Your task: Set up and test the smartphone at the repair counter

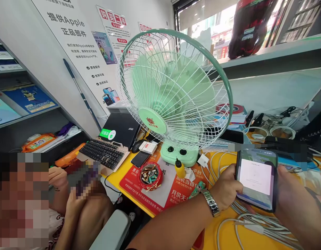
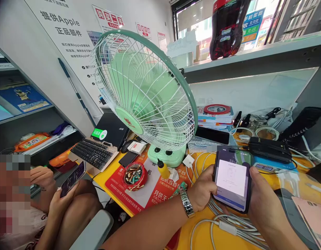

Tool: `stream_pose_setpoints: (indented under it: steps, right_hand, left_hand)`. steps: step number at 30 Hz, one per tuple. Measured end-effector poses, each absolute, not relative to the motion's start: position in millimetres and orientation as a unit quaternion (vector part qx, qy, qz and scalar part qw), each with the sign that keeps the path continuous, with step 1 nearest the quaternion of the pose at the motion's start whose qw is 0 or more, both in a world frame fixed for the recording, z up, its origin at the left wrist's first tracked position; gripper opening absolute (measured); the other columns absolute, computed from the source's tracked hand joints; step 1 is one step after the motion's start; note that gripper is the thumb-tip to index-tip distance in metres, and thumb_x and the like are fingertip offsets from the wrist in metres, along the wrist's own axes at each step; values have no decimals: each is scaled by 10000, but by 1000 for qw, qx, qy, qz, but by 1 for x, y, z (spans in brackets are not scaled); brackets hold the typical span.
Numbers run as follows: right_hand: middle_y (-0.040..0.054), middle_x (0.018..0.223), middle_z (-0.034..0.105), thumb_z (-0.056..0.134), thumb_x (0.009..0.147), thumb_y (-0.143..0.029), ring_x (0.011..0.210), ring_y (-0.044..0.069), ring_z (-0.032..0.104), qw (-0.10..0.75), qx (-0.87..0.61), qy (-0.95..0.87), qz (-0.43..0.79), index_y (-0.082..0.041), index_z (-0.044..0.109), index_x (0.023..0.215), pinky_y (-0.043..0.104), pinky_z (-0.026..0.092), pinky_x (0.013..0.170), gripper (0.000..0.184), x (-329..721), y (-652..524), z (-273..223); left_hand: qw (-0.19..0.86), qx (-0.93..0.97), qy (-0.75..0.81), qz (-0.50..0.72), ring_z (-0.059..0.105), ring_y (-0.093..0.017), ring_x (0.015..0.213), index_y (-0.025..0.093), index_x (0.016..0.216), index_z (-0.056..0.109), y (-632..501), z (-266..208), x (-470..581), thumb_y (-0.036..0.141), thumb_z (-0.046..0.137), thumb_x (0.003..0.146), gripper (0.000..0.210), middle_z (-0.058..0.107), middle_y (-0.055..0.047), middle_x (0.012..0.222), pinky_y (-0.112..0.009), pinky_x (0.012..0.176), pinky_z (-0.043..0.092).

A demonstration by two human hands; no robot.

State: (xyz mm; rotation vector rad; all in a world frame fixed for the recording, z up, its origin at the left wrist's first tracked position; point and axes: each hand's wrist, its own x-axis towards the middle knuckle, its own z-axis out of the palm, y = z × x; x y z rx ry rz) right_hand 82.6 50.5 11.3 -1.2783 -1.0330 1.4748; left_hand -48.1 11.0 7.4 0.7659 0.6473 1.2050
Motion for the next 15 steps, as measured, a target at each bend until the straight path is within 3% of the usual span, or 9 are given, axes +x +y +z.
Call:
stream_pose_setpoints:
  steps: [4,10,15]
  right_hand:
    - [175,788,708,500,732,-711,470,318,642,429,-452,-300,723,-298,666,1001,375,392,345,520,86,50,7]
    - [107,777,720,501,819,-551,544,301,671,464,-391,-293,740,-229,647,989,400,525,435,392,80,40,18]
    - [82,683,704,431,854,-559,456,254,623,454,-368,-306,752,-203,633,892,346,477,358,411,73,32,35]
  left_hand:
    - [704,347,292,547,515,-138,596,191,1033,544,12,6,-48,102,510,443,598,534,1,813,-242,440,457]
    - [705,348,283,550,529,-114,538,177,1070,551,9,10,-47,96,502,447,630,604,-25,929,-210,370,453]
    - [703,347,287,551,589,-146,610,182,1130,548,3,15,-47,141,524,564,567,633,-50,980,-178,391,433]
